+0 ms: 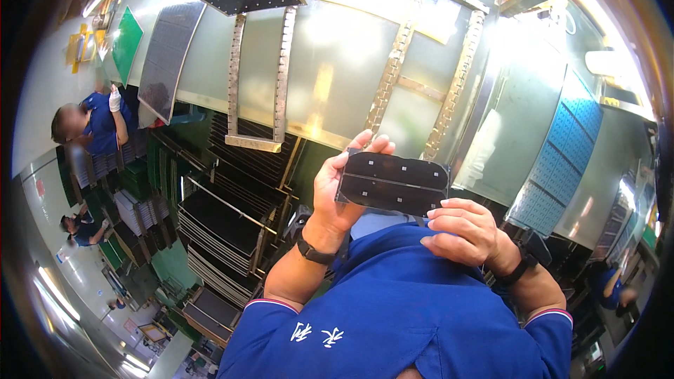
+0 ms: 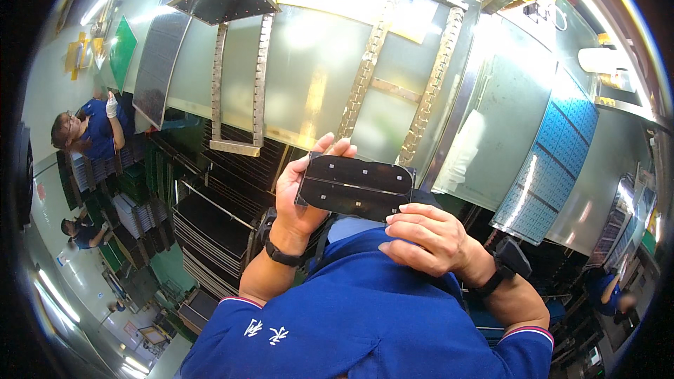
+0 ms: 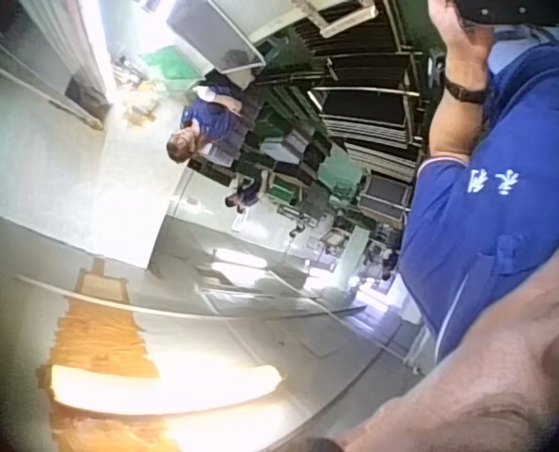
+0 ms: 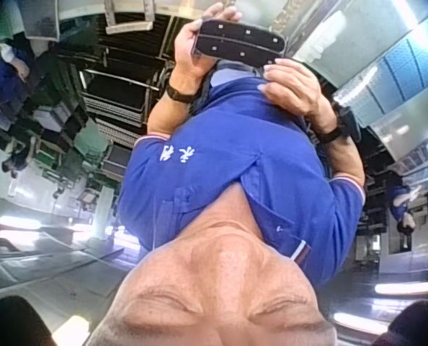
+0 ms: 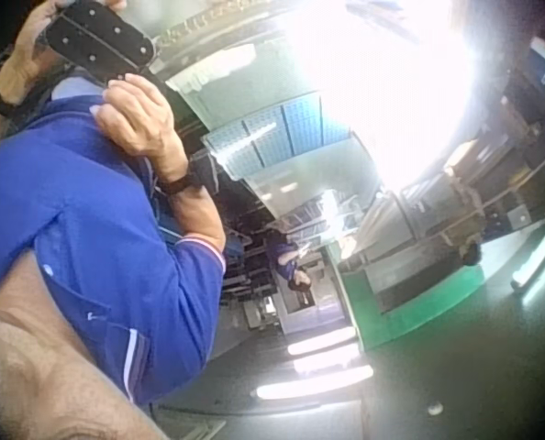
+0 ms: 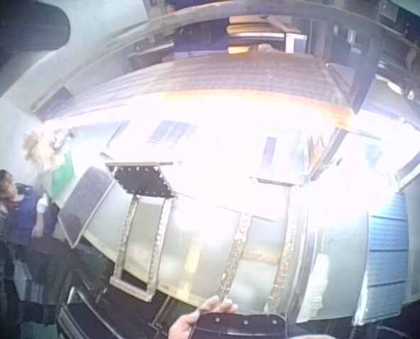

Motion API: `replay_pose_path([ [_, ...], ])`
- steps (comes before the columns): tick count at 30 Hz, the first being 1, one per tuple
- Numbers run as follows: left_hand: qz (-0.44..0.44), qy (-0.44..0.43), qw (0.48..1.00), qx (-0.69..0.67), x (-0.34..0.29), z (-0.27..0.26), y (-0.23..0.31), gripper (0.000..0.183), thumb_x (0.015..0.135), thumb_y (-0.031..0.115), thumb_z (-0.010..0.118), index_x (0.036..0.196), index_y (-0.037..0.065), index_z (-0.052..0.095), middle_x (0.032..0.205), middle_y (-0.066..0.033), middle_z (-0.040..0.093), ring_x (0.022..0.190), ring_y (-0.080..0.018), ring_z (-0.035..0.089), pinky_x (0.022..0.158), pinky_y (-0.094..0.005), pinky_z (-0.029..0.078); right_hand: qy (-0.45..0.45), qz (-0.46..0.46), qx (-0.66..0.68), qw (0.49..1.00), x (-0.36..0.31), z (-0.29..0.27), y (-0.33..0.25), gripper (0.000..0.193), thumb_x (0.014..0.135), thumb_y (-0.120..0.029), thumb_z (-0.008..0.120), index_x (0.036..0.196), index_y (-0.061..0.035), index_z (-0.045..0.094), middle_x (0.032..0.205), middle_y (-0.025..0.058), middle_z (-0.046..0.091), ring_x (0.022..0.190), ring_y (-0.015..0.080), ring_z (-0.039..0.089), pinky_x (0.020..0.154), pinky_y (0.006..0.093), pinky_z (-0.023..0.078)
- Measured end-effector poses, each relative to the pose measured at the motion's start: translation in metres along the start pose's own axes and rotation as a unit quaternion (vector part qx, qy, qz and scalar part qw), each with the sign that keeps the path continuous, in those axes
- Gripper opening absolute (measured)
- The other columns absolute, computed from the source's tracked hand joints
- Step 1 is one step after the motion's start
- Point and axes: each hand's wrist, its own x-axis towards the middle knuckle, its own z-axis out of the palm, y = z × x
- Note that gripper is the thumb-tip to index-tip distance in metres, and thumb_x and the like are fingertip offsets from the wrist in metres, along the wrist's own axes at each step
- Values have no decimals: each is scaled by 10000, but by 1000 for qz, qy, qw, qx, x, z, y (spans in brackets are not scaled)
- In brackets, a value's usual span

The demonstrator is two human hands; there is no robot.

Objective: Handling industrial frames and components, inspecting them on a light table, and assisting with stacking green circuit boards.

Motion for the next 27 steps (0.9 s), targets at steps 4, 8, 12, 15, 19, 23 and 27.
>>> replay_pose_path([
  [4,1,-4,1000,-4,0,1,0,456,929,156,311,1349,-11,367,1361,-250,438,1289,-387,394,1089,-523,297,-17,-3,-4,1000,-1,-2,0,175,719,-127,761,779,-81,603,844,61,638,811,196,659,782,352,538],
  [8,7,-4,1000,1,0,3,0,464,925,163,311,1353,-9,365,1365,-250,434,1295,-387,386,1090,-523,295,-10,-2,-7,1000,-3,-6,-1,175,716,-128,761,785,-81,607,857,58,638,813,193,658,790,355,535],
  [12,12,-9,1000,12,-2,6,1,478,919,176,317,1359,-8,360,1367,-249,431,1294,-382,388,1091,-521,296,-8,3,-14,1000,3,-10,-2,179,718,-128,757,810,-80,611,880,63,639,830,199,656,809,366,533],
  [15,20,-15,999,35,-3,12,-1,479,917,180,324,1355,-9,362,1360,-245,440,1292,-374,392,1088,-519,301,-18,11,7,1000,15,-5,-2,180,721,-125,751,830,-80,615,913,76,639,858,208,654,827,380,533],
  [19,38,-32,995,83,-2,11,-4,462,918,185,336,1340,3,379,1340,-232,465,1291,-356,396,1080,-505,320,-54,-2,38,998,45,13,-10,131,748,-106,691,838,-59,609,988,112,609,967,238,625,897,399,506],
  [23,26,-49,996,72,-1,11,-8,452,915,210,358,1333,42,394,1326,-210,483,1287,-330,405,1072,-474,341,-72,-31,53,996,63,32,-13,155,739,-99,677,860,-48,594,998,115,602,977,250,617,930,413,482],
  [27,33,-41,994,95,-4,13,-9,470,909,232,382,1337,39,380,1316,-199,487,1269,-315,421,1066,-463,349,-74,-39,49,995,72,42,-15,166,730,-101,675,867,-49,596,1010,118,591,983,263,607,940,424,471],
])
